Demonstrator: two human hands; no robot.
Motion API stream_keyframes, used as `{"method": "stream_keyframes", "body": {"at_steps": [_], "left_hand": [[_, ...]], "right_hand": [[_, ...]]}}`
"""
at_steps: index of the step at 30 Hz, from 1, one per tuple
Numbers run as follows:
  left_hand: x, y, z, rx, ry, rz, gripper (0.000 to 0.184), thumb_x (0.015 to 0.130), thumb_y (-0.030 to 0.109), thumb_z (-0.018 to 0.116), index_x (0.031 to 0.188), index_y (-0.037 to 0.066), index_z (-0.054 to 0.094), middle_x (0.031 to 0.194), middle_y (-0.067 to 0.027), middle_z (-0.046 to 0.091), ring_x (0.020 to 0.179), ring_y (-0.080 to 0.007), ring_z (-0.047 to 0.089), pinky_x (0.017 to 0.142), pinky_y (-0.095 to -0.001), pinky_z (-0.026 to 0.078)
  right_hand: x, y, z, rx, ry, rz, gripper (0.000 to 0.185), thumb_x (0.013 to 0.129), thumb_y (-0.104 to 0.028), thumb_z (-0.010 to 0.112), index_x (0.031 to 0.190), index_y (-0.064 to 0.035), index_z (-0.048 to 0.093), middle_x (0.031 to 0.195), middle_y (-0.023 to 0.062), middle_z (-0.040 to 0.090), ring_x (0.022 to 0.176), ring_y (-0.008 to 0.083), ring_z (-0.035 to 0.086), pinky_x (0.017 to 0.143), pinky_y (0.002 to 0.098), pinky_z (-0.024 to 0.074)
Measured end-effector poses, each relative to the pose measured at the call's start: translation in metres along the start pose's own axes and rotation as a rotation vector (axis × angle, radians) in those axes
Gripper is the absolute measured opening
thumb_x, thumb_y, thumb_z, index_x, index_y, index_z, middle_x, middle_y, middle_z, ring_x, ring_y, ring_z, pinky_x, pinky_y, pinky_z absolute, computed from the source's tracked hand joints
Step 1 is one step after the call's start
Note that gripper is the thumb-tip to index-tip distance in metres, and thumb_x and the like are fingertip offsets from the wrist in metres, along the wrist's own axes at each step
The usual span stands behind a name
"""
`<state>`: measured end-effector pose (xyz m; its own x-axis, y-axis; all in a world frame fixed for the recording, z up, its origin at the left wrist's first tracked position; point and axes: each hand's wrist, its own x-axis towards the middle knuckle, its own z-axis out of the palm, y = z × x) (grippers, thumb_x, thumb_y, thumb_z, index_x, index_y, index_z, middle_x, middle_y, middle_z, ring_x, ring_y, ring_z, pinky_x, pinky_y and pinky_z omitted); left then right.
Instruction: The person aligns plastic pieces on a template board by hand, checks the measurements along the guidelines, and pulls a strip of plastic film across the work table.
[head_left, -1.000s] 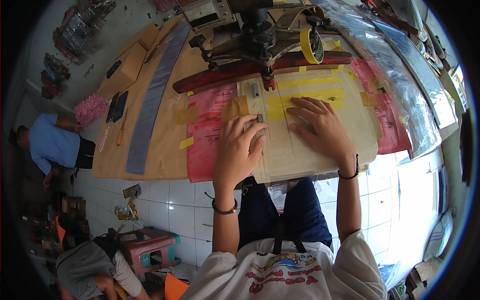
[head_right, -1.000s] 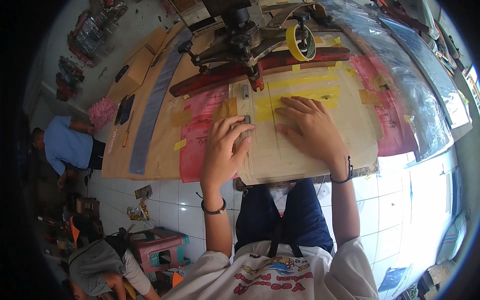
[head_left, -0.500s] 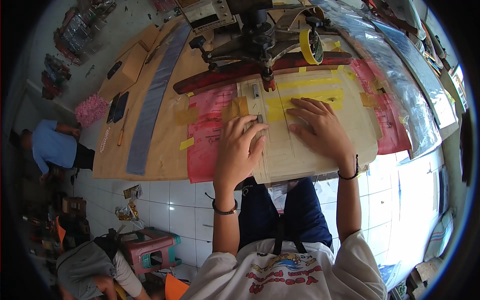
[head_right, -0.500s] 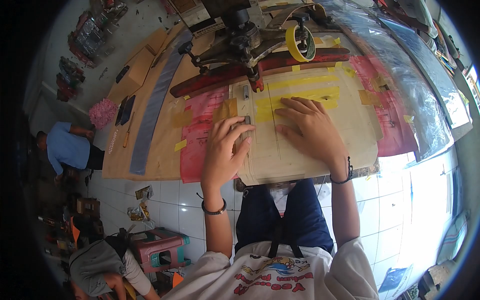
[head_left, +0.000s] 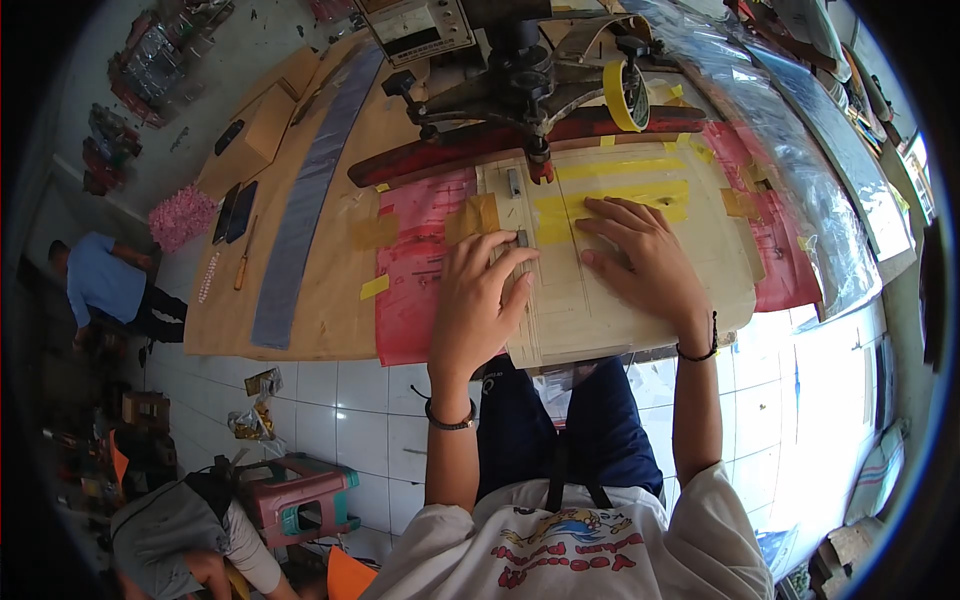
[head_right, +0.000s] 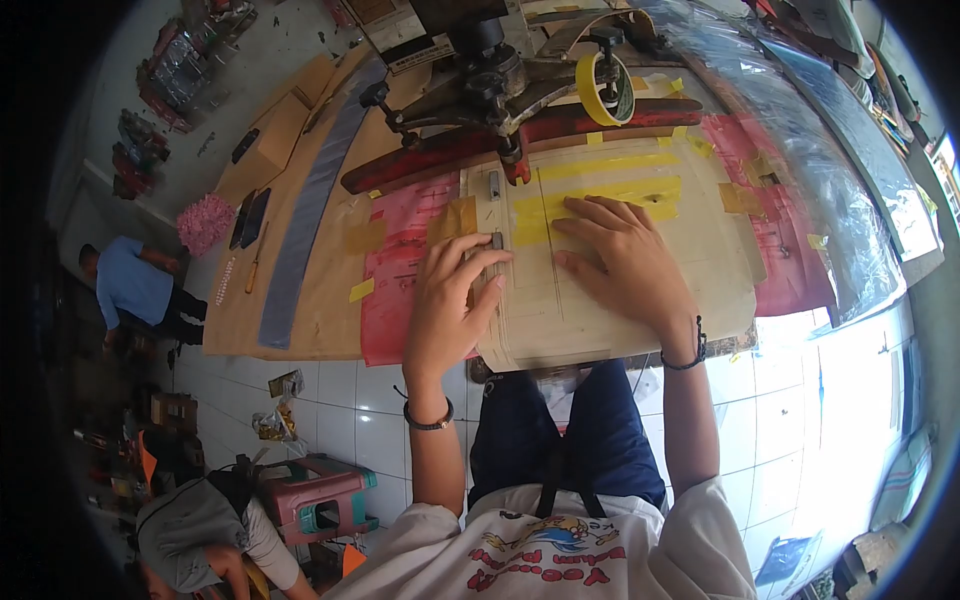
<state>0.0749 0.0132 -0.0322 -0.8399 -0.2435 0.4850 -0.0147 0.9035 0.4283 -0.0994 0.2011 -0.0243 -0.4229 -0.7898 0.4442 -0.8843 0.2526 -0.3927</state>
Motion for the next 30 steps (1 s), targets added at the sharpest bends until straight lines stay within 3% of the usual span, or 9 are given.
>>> {"method": "stream_keyframes", "body": {"at_steps": [30], "left_hand": [[-0.0010, -0.0007, 0.0001, -0.007, 0.010, 0.018, 0.026, 0.095, 0.015, 0.071, 0.121, 0.011, 0.074, 0.134, -0.0101, 0.063, 0.126, -0.0344, 0.054, 0.112, -0.0476, 0.041]], "right_hand": [[0.0014, -0.0051, -0.0024, 0.003, -0.009, 0.010, 0.038, 0.096, -0.029, 0.073, 0.127, -0.0077, 0.075, 0.147, 0.0135, 0.064, 0.141, 0.0332, 0.053, 0.120, 0.0458, 0.0377]]}}
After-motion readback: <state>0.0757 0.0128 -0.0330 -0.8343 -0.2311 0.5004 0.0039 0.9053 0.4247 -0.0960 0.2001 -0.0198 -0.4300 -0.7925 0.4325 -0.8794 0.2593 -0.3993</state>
